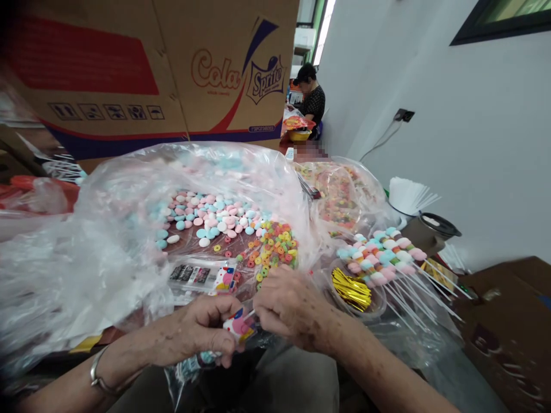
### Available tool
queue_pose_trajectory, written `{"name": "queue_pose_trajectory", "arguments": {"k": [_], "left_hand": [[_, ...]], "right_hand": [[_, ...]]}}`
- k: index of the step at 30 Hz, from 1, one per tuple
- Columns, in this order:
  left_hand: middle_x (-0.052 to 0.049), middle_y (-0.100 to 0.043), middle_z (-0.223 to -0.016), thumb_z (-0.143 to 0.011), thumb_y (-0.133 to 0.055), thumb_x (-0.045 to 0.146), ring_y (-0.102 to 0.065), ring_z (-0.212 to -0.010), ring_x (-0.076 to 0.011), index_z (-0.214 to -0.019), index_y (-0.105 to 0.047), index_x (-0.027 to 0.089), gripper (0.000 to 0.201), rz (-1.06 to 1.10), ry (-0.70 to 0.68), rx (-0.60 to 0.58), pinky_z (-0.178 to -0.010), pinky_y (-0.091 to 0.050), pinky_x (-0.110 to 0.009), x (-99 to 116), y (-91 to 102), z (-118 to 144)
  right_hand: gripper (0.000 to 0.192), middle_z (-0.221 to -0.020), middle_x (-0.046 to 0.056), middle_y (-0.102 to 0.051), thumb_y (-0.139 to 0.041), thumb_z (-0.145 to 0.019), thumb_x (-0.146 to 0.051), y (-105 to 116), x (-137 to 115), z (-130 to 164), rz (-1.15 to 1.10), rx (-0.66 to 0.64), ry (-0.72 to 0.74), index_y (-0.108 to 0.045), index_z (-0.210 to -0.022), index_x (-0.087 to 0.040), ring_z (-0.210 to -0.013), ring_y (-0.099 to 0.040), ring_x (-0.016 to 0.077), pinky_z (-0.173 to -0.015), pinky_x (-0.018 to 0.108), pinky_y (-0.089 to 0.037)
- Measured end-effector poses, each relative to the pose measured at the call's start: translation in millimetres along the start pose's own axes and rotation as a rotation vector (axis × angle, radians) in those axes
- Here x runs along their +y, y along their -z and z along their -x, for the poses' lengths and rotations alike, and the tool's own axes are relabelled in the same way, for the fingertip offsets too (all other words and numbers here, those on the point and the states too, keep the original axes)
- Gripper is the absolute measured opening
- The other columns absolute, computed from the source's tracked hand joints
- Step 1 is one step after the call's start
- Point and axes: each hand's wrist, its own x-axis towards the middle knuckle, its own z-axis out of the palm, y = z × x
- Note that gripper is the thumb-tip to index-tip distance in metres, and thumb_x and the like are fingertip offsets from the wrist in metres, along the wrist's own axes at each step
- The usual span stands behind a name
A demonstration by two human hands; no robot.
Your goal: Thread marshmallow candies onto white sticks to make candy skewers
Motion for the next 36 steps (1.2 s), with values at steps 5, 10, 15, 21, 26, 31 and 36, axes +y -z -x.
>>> {"name": "queue_pose_trajectory", "arguments": {"k": [5, 10, 15, 21, 26, 31, 36], "left_hand": [[-0.001, -0.069, -0.074, -0.083, -0.072, 0.044, -0.064, -0.061, -0.013, -0.087, -0.06, 0.017, 0.03, 0.037, 0.0, 0.083, -0.058, -0.047, -0.023, 0.6, -13.3, -4.6], [-0.004, -0.072, -0.07, -0.081, -0.068, 0.062, -0.063, -0.053, -0.0136, -0.081, -0.058, 0.018, 0.045, 0.117, -0.011, 0.237, -0.049, -0.044, -0.022, 4.5, -21.8, -7.7], [-0.001, -0.068, -0.061, -0.089, -0.054, 0.066, -0.06, -0.052, -0.0128, -0.075, -0.056, 0.02, 0.048, -0.013, -0.053, 0.369, -0.051, -0.043, -0.022, 4.7, -23.0, -6.1], [0.0, -0.067, -0.059, -0.085, -0.05, 0.075, -0.054, -0.044, -0.0133, -0.078, -0.052, 0.023, 0.052, -0.084, -0.013, 0.49, -0.037, -0.034, -0.02, 1.2, -27.0, -5.9], [0.001, -0.064, -0.056, -0.086, -0.048, 0.073, -0.054, -0.044, -0.0148, -0.084, -0.053, 0.023, 0.05, -0.084, -0.002, 0.579, -0.037, -0.033, -0.02, 6.5, -27.8, -4.0], [0.002, -0.054, -0.066, -0.093, -0.053, 0.051, -0.053, -0.064, -0.0156, -0.065, -0.049, 0.022, 0.041, -0.317, -0.31, 0.716, -0.056, -0.042, -0.024, 11.2, -19.8, -7.6], [0.004, -0.054, -0.073, -0.095, -0.054, 0.05, -0.052, -0.063, -0.0141, -0.081, -0.053, 0.023, 0.031, -0.14, -0.303, 0.673, -0.058, -0.045, -0.024, 4.6, -20.9, -10.6]], "right_hand": [[0.032, -0.067, -0.001, -0.056, -0.044, -0.097, -0.015, -7.7, -0.7, -6.6, -0.036, -0.012, 0.059, -0.056, -0.068, -0.018, -0.066, -0.043, 0.0138, -0.068, 0.031, -0.032], [0.02, -0.087, 0.005, -0.066, -0.045, -0.1, -0.02, -2.2, 2.8, -12.3, -0.005, 0.106, 0.036, -0.063, -0.091, -0.017, -0.082, -0.055, 0.0181, -0.077, 0.031, -0.042], [0.019, -0.088, 0.006, -0.065, -0.042, -0.102, -0.021, 3.1, 8.3, -12.6, -0.009, 0.186, -0.184, -0.06, -0.097, -0.019, -0.082, -0.059, 0.018, -0.073, 0.029, -0.046], [0.031, -0.072, -0.001, -0.054, -0.04, -0.104, -0.024, -5.2, -0.5, -19.7, -0.18, 0.135, -0.185, -0.049, -0.075, -0.021, -0.068, -0.051, 0.0132, -0.065, 0.025, -0.039], [0.023, -0.074, -0.002, -0.054, -0.047, -0.1, -0.034, -18.8, -10.9, -23.3, -0.571, 0.201, -0.339, -0.053, -0.083, -0.021, -0.069, -0.051, 0.0128, -0.064, 0.024, -0.041], [0.035, -0.082, -0.003, -0.057, -0.074, -0.081, -0.044, -45.9, -26.3, -25.5, -0.986, 0.26, -0.598, -0.055, -0.097, -0.021, -0.072, -0.053, 0.0128, -0.064, 0.023, -0.045], [0.031, -0.07, -0.004, -0.053, -0.067, -0.084, -0.047, -60.4, -34.5, -29.7, -1.02, 0.293, -0.677, -0.052, -0.076, -0.02, -0.065, -0.051, 0.0124, -0.06, 0.024, -0.046]]}}
